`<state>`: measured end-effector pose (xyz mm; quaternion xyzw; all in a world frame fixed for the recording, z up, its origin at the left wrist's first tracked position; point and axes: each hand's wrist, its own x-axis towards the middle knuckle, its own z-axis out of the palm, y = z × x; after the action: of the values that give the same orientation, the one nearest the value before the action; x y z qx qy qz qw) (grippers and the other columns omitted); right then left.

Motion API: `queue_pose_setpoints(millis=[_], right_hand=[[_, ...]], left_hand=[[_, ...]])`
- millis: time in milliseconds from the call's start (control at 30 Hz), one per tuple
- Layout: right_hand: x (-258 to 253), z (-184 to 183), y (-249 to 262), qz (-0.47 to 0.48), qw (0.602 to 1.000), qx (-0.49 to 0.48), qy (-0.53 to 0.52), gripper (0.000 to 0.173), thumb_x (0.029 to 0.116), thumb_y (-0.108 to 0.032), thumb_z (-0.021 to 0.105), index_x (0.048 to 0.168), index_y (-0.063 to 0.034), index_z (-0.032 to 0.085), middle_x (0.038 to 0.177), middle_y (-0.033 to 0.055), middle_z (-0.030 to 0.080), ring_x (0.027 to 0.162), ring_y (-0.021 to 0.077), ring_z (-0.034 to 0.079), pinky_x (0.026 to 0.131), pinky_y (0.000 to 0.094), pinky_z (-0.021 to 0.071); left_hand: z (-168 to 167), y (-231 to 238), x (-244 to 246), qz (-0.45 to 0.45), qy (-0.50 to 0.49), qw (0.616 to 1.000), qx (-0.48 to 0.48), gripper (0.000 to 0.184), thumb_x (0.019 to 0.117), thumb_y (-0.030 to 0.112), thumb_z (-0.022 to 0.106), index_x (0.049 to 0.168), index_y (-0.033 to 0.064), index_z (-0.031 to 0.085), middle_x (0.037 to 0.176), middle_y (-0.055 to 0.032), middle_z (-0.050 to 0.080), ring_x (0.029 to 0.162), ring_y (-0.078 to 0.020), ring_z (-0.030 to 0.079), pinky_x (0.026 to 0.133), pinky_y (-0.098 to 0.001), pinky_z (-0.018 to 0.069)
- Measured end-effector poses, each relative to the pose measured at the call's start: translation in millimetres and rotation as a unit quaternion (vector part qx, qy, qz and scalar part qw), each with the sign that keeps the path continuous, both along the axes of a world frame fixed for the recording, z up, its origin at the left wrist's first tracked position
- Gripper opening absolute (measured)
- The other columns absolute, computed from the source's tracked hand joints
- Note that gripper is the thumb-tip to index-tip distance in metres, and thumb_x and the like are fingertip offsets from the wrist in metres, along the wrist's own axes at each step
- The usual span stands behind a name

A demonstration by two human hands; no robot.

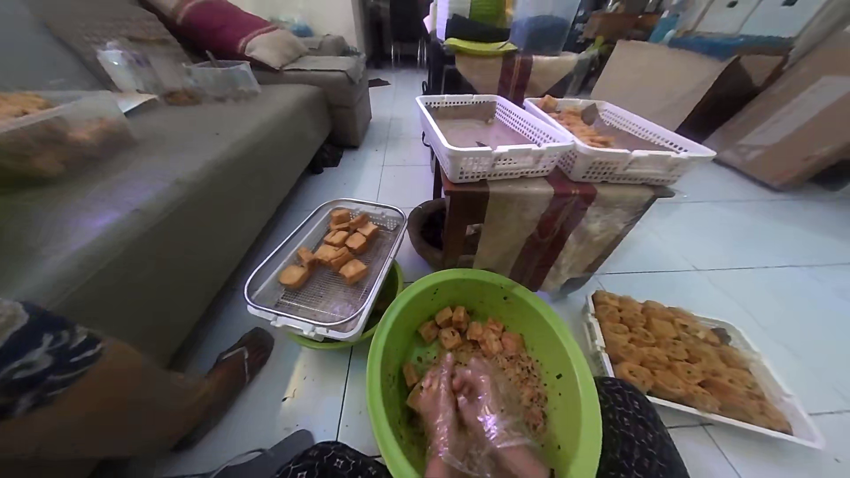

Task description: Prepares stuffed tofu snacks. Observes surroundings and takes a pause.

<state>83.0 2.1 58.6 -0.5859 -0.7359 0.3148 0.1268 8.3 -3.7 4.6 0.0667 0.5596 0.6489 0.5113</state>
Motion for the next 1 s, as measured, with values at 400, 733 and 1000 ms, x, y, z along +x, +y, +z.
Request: queue_pose_setpoints(millis=[400,733,1000], right_hand=[[13.6,-17.8,30.1,-0.023,0.927,-0.243,0.283,0.043,0.1077,-0.026,0.05,0.146,-0.006,0.05,0.135,0.0149,0.062,0.119,0.0225,0.064,0.101,0.0424,0.0538],[44.5,6.9,67.5,-0.094,0.808,-0.376,0.444,0.04,0.1103,-0.035,0.045,0.139,-0.0089,0.058,0.122,0.0125,0.066,0.104,0.0243,0.069,0.087,0.0392,0.06],[96.4,3.9,88.2,-0.112,0.802,-0.361,0.463,0.038,0.1111,-0.03,0.043,0.14,-0.0084,0.055,0.127,0.0146,0.064,0.107,0.0273,0.068,0.089,0.0439,0.0599]], left_hand=[[-0.6,2.0,-13.4,-0.112,-0.004,0.987,0.115,0.082,0.1053,0.06,0.005,0.136,0.0054,0.057,0.123,-0.0119,0.067,0.102,-0.0159,0.066,0.08,-0.0334,0.0566],[-12.6,4.1,-22.6,-0.126,-0.002,0.965,0.229,0.089,0.1011,0.067,0.001,0.157,0.0048,0.034,0.16,-0.0132,0.038,0.147,-0.0248,0.038,0.116,-0.0432,0.0371],[-20.5,3.8,-27.4,-0.109,0.004,0.97,0.219,0.088,0.102,0.067,0.007,0.15,0.0018,0.043,0.154,-0.0145,0.046,0.143,-0.0266,0.044,0.114,-0.0462,0.0399]])
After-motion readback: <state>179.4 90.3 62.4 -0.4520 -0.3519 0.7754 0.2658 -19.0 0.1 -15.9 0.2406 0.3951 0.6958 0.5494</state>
